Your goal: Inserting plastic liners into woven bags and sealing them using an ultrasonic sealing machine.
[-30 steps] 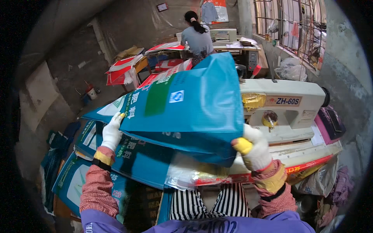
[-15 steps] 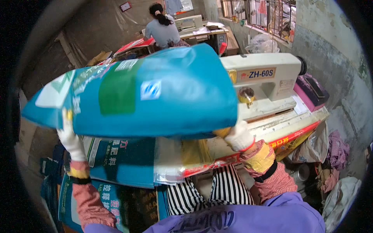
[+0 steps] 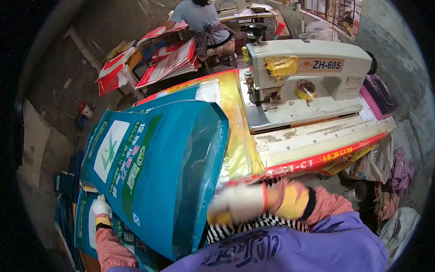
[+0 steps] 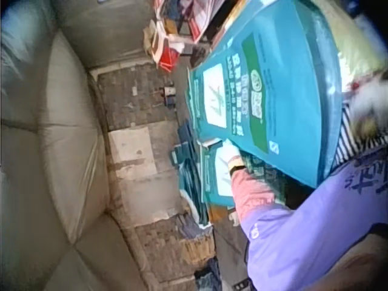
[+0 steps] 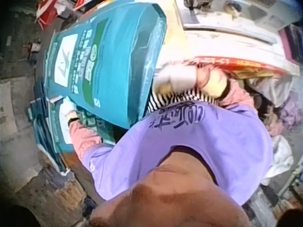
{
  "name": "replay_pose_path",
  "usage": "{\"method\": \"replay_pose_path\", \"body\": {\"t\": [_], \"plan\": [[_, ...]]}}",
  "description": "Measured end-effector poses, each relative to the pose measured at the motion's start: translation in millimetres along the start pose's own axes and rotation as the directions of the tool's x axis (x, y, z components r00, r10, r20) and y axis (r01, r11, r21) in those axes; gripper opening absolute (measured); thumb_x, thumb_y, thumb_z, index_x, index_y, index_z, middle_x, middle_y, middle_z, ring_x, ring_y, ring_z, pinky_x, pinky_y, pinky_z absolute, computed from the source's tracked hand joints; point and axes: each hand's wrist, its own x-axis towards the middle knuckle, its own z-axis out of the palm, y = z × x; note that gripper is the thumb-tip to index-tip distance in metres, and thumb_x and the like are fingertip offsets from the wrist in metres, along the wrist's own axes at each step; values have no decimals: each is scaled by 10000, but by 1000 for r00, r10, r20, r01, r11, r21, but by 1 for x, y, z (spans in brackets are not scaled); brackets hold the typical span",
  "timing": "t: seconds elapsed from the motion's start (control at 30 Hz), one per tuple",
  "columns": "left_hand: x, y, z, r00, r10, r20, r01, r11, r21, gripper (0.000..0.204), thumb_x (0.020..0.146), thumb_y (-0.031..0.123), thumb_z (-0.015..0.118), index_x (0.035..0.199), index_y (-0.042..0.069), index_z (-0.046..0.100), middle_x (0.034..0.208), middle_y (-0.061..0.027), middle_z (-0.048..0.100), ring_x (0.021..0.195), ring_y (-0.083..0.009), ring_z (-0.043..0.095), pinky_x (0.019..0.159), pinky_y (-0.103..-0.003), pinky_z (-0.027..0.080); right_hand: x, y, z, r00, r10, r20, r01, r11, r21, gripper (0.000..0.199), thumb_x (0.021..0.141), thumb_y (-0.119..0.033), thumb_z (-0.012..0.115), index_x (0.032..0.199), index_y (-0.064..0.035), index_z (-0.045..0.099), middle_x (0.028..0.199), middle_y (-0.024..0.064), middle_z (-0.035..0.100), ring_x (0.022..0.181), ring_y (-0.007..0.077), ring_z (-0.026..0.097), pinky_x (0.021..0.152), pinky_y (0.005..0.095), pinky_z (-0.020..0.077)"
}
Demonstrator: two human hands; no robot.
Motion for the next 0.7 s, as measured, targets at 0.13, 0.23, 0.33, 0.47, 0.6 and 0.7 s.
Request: {"method": "replay_pose_path", "body": {"t": [0.13, 0.23, 0.33, 0.47, 0.6, 0.7], "plan": [[-11, -26, -5, 941, 208, -267, -281, 920, -272, 341, 835, 165, 524, 1155, 49, 532, 1232, -185, 496, 1040, -359, 528, 888, -398, 431, 42, -9, -84, 713, 194, -674, -219, 975, 49, 190, 844, -251, 569, 850, -71, 631, 864, 95, 627, 750, 229, 605, 679, 326, 475], [-63, 66, -90, 843, 221, -490, -478, 723, -498, 296, 838, 149, 518, 1079, -16, 561, 1254, -201, 483, 1106, -347, 494, 932, -384, 404, 90, 4, -130, 717, 68, -694, -446, 810, -381, 429, 817, -401, 572, 1152, -133, 566, 945, 154, 631, 865, 291, 612, 778, 351, 470], [-123, 115, -111, 743, 198, -639, -609, 597, -522, 305, 842, 149, 521, 1068, -53, 557, 1309, -237, 422, 1166, -376, 441, 979, -389, 350, 117, 26, -140, 822, 445, -356, -570, 627, -532, 459, 805, -438, 554, 1182, -177, 568, 1052, 151, 622, 954, 294, 594, 824, 347, 460], [-208, 128, -86, 841, 5, -541, -423, 630, -652, 431, 824, 158, 569, 1157, -93, 462, 1371, -247, 330, 1232, -378, 366, 1014, -394, 303, 109, 82, -119, 657, 748, -88, -591, 439, -677, 409, 827, -371, 509, 1223, -273, 544, 1005, 138, 636, 880, 300, 620, 766, 357, 488], [-281, 115, -10, 939, -327, -105, -69, 119, -991, 586, 860, 280, 605, 1243, -98, 375, 1292, -200, 422, 1098, -270, 467, 950, -365, 360, 88, 72, -86, 593, 676, -438, -788, 375, -488, 413, 821, -371, 544, 1199, -205, 542, 1075, 153, 597, 982, 309, 589, 807, 432, 468], [-302, 128, -6, 944, -35, 328, 289, -396, -872, 413, 908, 274, 549, 1135, -67, 497, 1046, -128, 587, 934, -200, 551, 844, -323, 432, 80, 78, -59, 641, 572, -512, -763, 405, -503, 480, 805, -417, 581, 1220, -182, 521, 1117, 170, 559, 1035, 326, 553, 834, 423, 455]]}}
